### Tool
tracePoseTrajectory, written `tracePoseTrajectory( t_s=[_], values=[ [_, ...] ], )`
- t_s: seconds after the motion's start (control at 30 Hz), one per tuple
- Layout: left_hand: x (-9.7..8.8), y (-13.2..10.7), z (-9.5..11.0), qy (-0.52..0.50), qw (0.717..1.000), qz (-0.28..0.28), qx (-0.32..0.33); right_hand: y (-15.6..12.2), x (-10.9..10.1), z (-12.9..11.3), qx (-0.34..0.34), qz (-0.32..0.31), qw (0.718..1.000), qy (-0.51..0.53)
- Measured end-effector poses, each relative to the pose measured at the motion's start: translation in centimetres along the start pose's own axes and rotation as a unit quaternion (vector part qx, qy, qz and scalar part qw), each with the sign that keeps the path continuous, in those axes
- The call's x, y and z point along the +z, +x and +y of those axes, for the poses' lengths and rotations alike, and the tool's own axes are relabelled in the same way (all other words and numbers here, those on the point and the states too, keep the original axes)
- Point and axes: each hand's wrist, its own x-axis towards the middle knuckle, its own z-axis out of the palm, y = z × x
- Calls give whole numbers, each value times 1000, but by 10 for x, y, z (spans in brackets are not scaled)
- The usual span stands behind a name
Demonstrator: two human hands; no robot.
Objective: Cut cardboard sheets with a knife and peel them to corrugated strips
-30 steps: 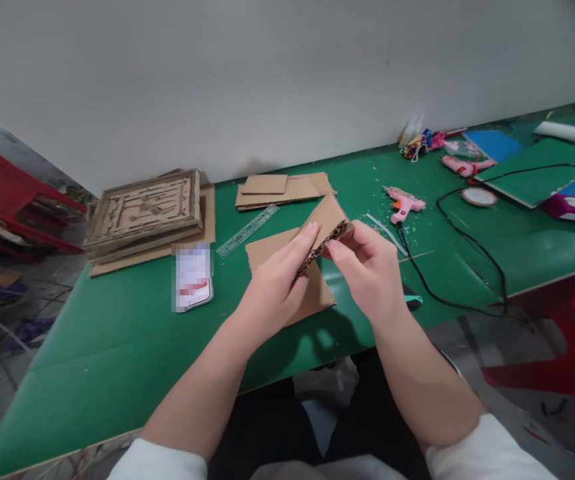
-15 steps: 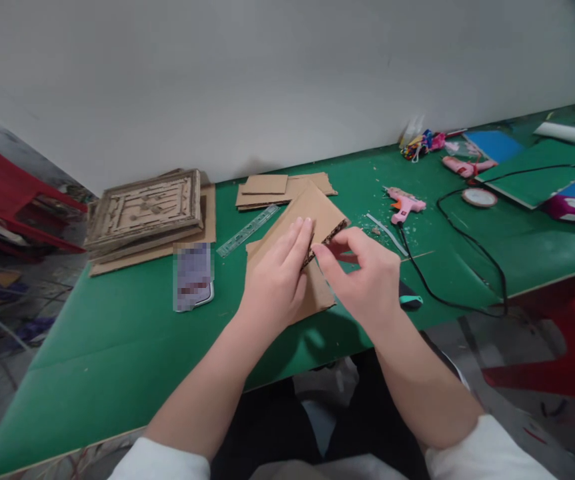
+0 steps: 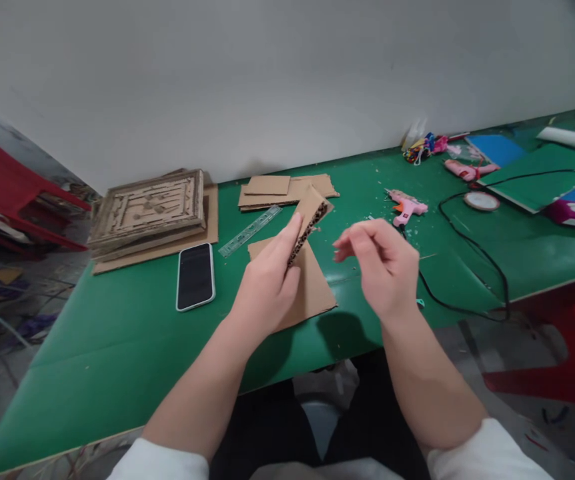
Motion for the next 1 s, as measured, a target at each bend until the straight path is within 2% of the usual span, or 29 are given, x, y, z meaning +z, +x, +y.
tracePoseTrajectory(
  t_s=[0.1,0.2,0.3,0.47,0.57,0.77,0.87,0.93,1.0],
  values=[
    [-5,0,0,-14,999,1,-28,8,-7,25,9,41,996,-74],
    [-6,0,1,-16,999,-10,-33,16,-10,54,-6,1,979,-204],
    [-3,1,1,-5,1000,-15,-17,17,-9,60,-9,-6,966,-257],
    [7,2,-1,33,999,-19,29,7,-4,20,-24,-59,991,-119],
    [12,2,-1,44,998,-20,46,3,0,4,-23,-68,994,-85],
    [13,3,-3,31,999,-15,36,2,4,3,-12,-50,999,-13],
    [4,7,-2,8,1000,15,-2,3,-1,3,0,0,1000,19],
    [-4,10,-1,-26,999,19,-22,5,-4,9,12,39,999,15],
    [-10,11,0,-80,996,13,-38,8,-7,24,13,50,999,-14]
  ],
)
